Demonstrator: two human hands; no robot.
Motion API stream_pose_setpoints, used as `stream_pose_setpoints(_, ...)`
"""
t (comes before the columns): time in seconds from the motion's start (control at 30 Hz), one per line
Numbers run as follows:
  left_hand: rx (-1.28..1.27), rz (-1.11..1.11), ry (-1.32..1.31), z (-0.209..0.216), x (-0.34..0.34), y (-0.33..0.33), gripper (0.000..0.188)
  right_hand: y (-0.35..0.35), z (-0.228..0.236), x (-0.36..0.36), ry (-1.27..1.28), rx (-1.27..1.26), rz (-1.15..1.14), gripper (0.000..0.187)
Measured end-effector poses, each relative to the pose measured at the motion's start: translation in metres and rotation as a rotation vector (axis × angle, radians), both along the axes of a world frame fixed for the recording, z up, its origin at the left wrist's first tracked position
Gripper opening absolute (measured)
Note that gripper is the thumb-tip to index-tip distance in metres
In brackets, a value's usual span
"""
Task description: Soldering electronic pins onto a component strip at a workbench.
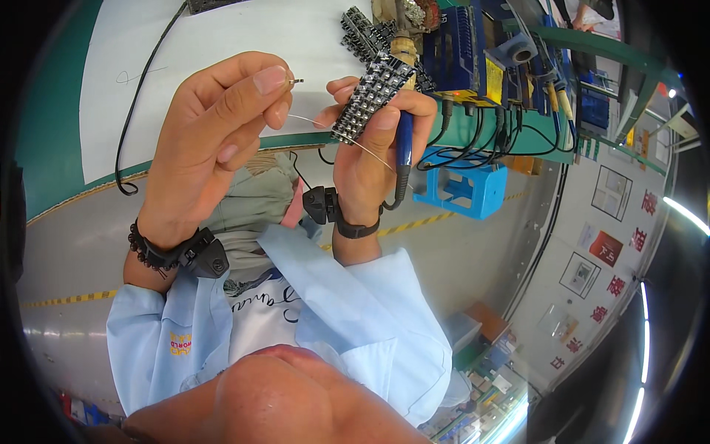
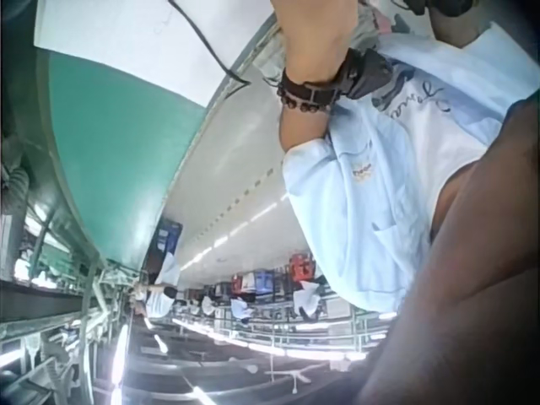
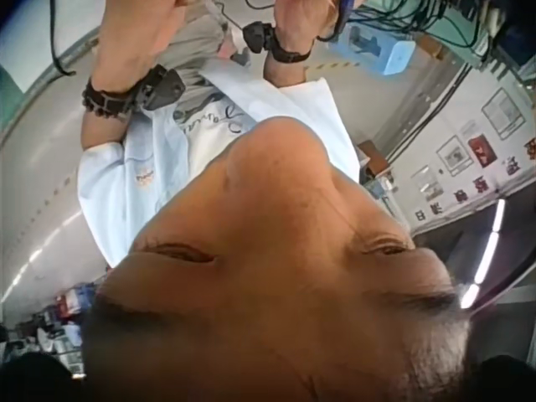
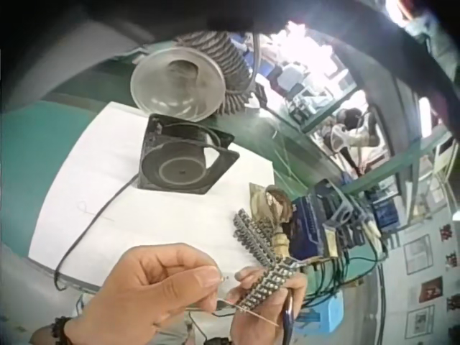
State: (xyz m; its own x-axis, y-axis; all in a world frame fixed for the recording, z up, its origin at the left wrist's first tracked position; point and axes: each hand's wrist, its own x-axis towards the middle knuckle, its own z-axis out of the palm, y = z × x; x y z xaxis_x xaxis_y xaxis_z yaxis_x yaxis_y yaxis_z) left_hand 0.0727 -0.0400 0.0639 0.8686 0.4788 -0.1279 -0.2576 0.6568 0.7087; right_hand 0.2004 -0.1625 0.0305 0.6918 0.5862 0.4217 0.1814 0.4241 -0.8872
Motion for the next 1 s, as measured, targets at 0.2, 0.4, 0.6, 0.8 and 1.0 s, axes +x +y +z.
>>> stream_pose_setpoints(0.2, -0.017, -0.033, -0.016, -0.0026, 0.0006, -0.0027, 0.026, -0.0028, -0.0004, -0.0023, -0.008, -0.005, -0.006, 0.028)
stream_pose_setpoints(0.4, -0.012, -0.025, 0.002, -0.0015, 0.0007, -0.0043, 0.027, -0.0045, -0.0016, -0.0038, 0.076, 0.037, 0.005, 0.032)
stream_pose_setpoints(0.6, -0.011, -0.029, -0.008, -0.0047, 0.0014, -0.0052, 0.027, -0.0065, -0.0002, -0.0088, 0.081, 0.002, 0.015, 0.029)
stream_pose_setpoints(0.8, -0.007, -0.037, -0.007, -0.0040, 0.0006, -0.0043, 0.027, -0.0063, -0.0007, -0.0077, 0.114, 0.013, 0.006, 0.033)
stream_pose_setpoints(1.0, 0.004, -0.036, 0.025, -0.0049, -0.0043, -0.0021, 0.026, -0.0021, -0.0026, -0.0098, 0.079, -0.015, 0.009, 0.033)
